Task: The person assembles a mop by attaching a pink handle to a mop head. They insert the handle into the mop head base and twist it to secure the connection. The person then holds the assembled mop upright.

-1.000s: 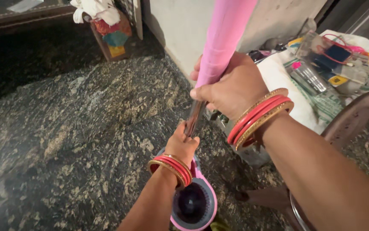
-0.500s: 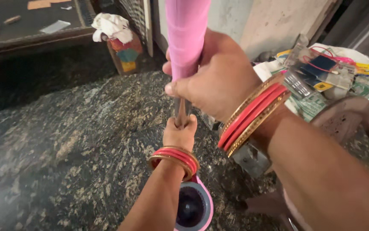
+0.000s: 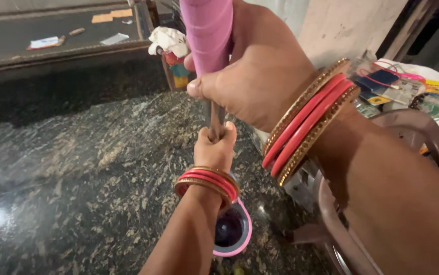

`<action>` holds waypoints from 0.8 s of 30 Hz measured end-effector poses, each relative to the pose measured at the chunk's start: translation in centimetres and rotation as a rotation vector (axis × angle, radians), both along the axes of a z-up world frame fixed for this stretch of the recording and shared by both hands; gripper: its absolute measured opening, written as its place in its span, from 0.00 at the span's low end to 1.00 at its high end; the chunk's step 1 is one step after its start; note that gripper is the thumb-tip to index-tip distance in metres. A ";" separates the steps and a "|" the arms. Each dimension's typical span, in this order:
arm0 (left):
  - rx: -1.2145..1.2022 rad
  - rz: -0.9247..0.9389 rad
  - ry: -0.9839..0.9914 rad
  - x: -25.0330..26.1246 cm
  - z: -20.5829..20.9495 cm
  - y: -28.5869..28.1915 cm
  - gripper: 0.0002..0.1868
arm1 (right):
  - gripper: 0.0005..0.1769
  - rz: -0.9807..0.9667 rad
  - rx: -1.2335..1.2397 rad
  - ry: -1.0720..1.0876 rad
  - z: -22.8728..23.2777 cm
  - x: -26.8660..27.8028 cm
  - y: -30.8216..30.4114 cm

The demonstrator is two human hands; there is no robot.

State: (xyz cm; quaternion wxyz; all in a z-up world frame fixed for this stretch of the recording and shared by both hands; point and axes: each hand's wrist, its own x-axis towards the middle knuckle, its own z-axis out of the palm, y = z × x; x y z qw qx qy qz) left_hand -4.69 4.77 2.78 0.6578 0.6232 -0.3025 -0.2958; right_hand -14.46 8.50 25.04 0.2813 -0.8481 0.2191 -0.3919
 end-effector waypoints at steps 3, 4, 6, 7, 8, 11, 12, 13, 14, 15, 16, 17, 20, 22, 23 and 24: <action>-0.030 0.001 -0.024 -0.3 0.5 0.8 0.22 | 0.24 0.025 -0.029 -0.012 0.5 -0.7 0.8; -0.028 -0.003 -0.024 -0.5 0.5 1.1 0.21 | 0.23 0.026 -0.027 -0.004 0.5 -0.9 1.0; -0.023 -0.016 -0.027 -0.8 0.6 1.7 0.20 | 0.22 0.023 -0.023 0.009 0.6 -1.3 1.2; -0.001 -0.026 -0.003 -1.1 0.6 2.1 0.20 | 0.23 0.000 0.009 0.030 0.5 -1.4 1.3; 0.024 -0.035 0.023 -1.4 0.2 2.5 0.19 | 0.24 -0.022 0.043 0.051 0.3 -1.5 1.4; 0.064 -0.066 0.017 -1.5 -2.3 3.5 0.18 | 0.27 -0.053 0.106 0.084 -1.1 -1.8 2.1; 0.077 -0.081 0.003 -1.5 -3.6 3.8 0.18 | 0.29 -0.060 0.126 0.091 -1.8 -1.7 2.4; 0.026 -0.104 0.046 -1.5 -5.0 3.8 0.18 | 0.29 -0.070 0.159 0.087 -2.4 -1.7 2.7; -0.024 -0.125 0.092 -1.7 -6.3 3.7 0.17 | 0.30 -0.078 0.191 0.085 -2.9 -1.6 2.9; -0.075 -0.146 0.139 -1.8 -7.7 3.7 0.16 | 0.31 -0.087 0.224 0.083 -3.4 -1.5 3.1; -0.090 -0.164 0.164 -1.8 -8.8 3.8 0.16 | 0.30 -0.107 0.222 0.135 -3.7 -1.4 3.4; -0.106 -0.182 0.188 -1.6 -9.7 4.0 0.16 | 0.28 -0.128 0.220 0.188 -4.1 -1.3 3.6; -0.132 -0.202 0.232 -1.3 -11.1 4.2 0.14 | 0.26 -0.113 0.270 0.205 -5.0 -1.5 3.2; -0.087 -0.231 0.238 -1.1 -11.2 3.9 0.13 | 0.25 -0.117 0.296 0.212 -5.9 -1.5 2.6; -0.032 -0.262 0.237 -1.0 -11.2 3.5 0.12 | 0.24 -0.142 0.298 0.239 -6.6 -1.6 2.2; 0.021 -0.294 0.230 -0.8 -11.1 3.2 0.12 | 0.22 -0.168 0.299 0.259 -7.4 -1.7 1.8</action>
